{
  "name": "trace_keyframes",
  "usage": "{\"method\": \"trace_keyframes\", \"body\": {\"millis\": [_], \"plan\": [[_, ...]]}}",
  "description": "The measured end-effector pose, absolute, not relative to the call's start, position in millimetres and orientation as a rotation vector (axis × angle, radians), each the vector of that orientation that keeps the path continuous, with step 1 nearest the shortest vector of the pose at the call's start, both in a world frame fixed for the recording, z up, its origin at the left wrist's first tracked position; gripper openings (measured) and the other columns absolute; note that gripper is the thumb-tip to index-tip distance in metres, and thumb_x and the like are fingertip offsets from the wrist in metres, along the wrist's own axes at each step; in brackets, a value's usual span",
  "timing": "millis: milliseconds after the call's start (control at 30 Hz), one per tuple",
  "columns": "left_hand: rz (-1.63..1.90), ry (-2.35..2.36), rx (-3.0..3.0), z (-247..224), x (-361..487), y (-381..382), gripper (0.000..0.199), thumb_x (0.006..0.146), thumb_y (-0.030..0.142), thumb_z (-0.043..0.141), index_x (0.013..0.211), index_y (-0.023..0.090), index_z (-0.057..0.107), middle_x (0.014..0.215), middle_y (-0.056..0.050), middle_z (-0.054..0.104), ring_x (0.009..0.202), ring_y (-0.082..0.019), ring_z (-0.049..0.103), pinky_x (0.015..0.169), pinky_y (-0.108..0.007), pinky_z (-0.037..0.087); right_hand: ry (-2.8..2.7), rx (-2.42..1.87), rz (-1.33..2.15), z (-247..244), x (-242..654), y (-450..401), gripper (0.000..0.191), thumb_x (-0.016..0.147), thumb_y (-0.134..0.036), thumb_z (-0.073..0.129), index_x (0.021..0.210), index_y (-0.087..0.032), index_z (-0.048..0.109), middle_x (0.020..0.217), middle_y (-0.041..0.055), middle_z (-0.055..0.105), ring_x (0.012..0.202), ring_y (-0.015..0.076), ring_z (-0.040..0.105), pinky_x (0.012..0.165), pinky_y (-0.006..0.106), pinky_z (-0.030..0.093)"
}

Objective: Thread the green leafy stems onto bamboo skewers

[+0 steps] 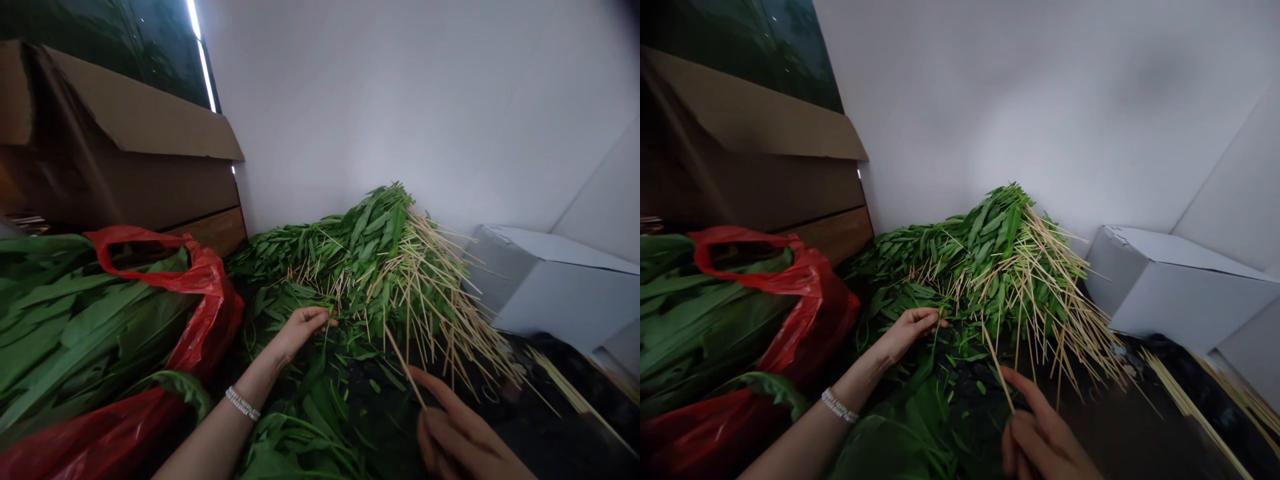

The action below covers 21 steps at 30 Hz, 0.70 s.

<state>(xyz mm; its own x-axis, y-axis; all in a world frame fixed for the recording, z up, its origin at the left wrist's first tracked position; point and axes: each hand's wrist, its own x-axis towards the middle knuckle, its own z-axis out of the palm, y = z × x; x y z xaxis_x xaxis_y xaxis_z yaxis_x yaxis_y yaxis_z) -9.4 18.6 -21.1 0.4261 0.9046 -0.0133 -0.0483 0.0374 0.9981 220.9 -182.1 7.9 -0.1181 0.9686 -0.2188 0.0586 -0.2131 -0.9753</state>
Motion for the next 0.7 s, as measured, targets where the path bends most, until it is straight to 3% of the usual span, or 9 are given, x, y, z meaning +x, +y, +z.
{"method": "trace_keyframes", "body": {"millis": [133,233,300,400,533,700], "plan": [[0.895,0.849,1.305,-21.9,-9.3,18.4,0.040,0.072,0.043,0.073,0.098,0.013,0.069,0.086,-0.008,0.075,0.065,-0.012,0.057,0.060,-0.021,0.038,-1.598,-1.488,0.948,19.1,198.7,-131.2,0.038,0.095,-0.044,0.031,0.121,-0.022,0.049,0.056,-0.0056,0.049,0.051,0.0128,0.049,0.050,0.022,0.036],[0.913,0.855,1.267,-22.3,-10.7,20.0,0.040,0.071,0.042,0.074,0.097,0.013,0.068,0.086,-0.009,0.075,0.065,-0.011,0.058,0.062,-0.021,0.039,-1.853,-1.539,0.210,16.1,186.6,-94.8,0.029,0.096,-0.028,0.031,0.097,-0.020,0.059,0.079,0.0027,0.060,0.069,0.0154,0.057,0.063,0.025,0.041],[0.935,0.869,1.232,-22.0,-12.0,21.2,0.040,0.070,0.043,0.074,0.096,0.013,0.069,0.087,-0.009,0.074,0.065,-0.011,0.059,0.062,-0.021,0.040,-1.902,-1.578,-0.189,4.6,181.8,-80.9,0.030,0.094,-0.017,0.030,0.097,-0.017,0.060,0.091,0.0074,0.061,0.081,0.0175,0.059,0.067,0.026,0.042],[0.973,0.879,1.191,-20.3,-13.7,21.9,0.040,0.069,0.042,0.075,0.096,0.013,0.071,0.089,-0.009,0.074,0.069,-0.012,0.059,0.061,-0.020,0.040,-1.925,-1.602,-0.566,-19.9,181.1,-76.6,0.029,0.093,-0.015,0.038,0.108,-0.017,0.062,0.081,0.0053,0.062,0.075,0.0167,0.060,0.061,0.024,0.040],[0.981,0.860,1.123,-17.9,-14.5,21.3,0.039,0.068,0.041,0.077,0.096,0.014,0.072,0.087,-0.007,0.073,0.071,-0.011,0.058,0.064,-0.019,0.041,-1.995,-1.582,-0.647,-41.8,187.4,-82.1,0.047,0.089,-0.008,0.036,0.133,-0.019,0.047,0.074,0.0020,0.060,0.064,0.0147,0.059,0.053,0.023,0.041],[0.969,0.836,1.053,-20.0,-13.5,22.5,0.037,0.063,0.039,0.081,0.091,0.014,0.074,0.082,-0.006,0.073,0.070,-0.010,0.058,0.068,-0.020,0.042,-2.004,-1.520,-0.549,-44.2,188.2,-82.8,0.047,0.088,-0.008,0.035,0.131,-0.017,0.048,0.084,0.0041,0.062,0.067,0.0133,0.061,0.057,0.022,0.045]]}}
